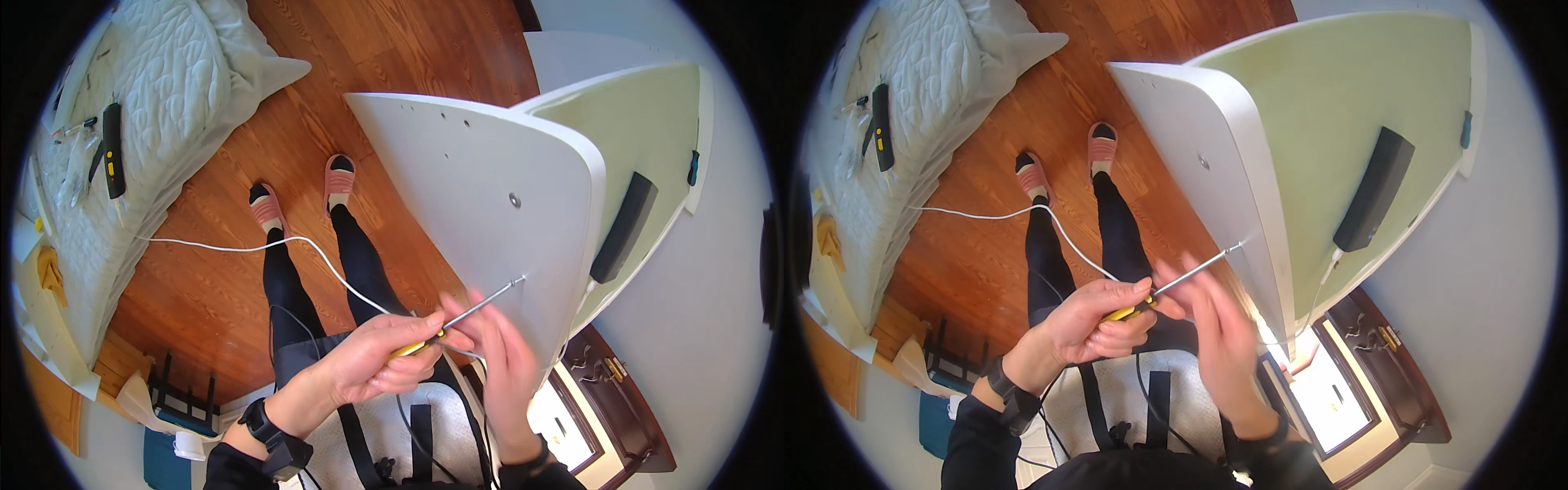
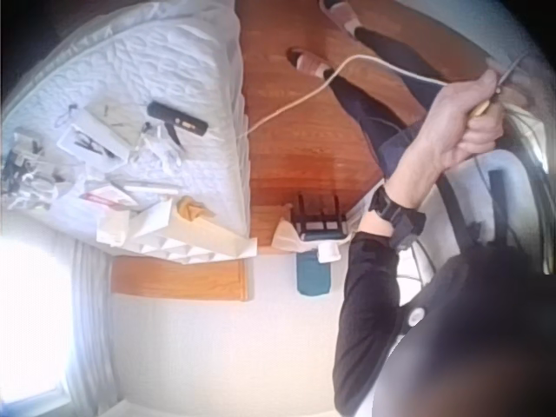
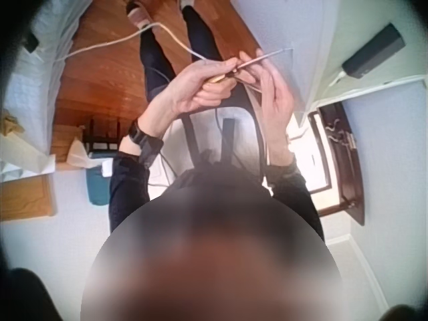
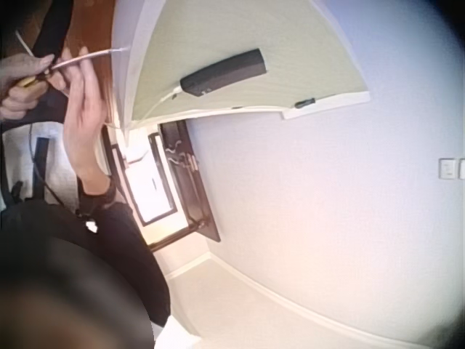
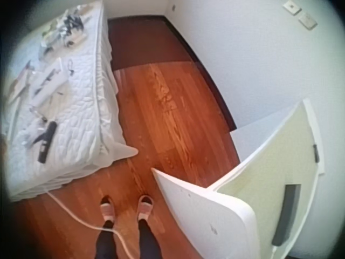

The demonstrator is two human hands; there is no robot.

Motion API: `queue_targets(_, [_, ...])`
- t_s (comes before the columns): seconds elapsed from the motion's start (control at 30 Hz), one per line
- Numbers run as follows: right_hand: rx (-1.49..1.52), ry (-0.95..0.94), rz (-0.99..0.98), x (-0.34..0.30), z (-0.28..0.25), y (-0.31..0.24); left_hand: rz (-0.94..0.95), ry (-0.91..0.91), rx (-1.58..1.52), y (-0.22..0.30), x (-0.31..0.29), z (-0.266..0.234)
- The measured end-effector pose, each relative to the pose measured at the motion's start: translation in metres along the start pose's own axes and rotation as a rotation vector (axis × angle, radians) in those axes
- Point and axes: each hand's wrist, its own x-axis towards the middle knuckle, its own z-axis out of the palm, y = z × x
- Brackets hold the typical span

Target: The person assembles a white cabinet by inserting and tightening screws into pre-drilled holes using a cordless electric screwdriver and a manual screwdriver. They repeatedly switch between tools, reposition the cabinet panel, and secure multiple fasteners on the back panel.

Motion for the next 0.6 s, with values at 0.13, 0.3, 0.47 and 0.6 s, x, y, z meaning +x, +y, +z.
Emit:
queue_targets(0.13, [-0.658, -0.069, -0.766, -0.012, -0.058, -0.035, -0.006, -0.031, -0.075, 0.007, 0.004, 0.001])
queue_targets(0.3, [-0.742, -0.071, -0.708, 0.045, -0.088, -0.021, -0.028, -0.003, -0.056, 0.013, 0.003, 0.006])
queue_targets(0.47, [-0.568, -0.244, -0.609, 0.053, -0.087, -0.018, 0.129, 0.155, 0.237, 0.005, -0.001, 0.017])
queue_targets(0.6, [-0.627, -0.169, -0.661, 0.055, -0.090, -0.019, 0.572, 0.295, 0.889, -0.001, 0.005, 0.019])
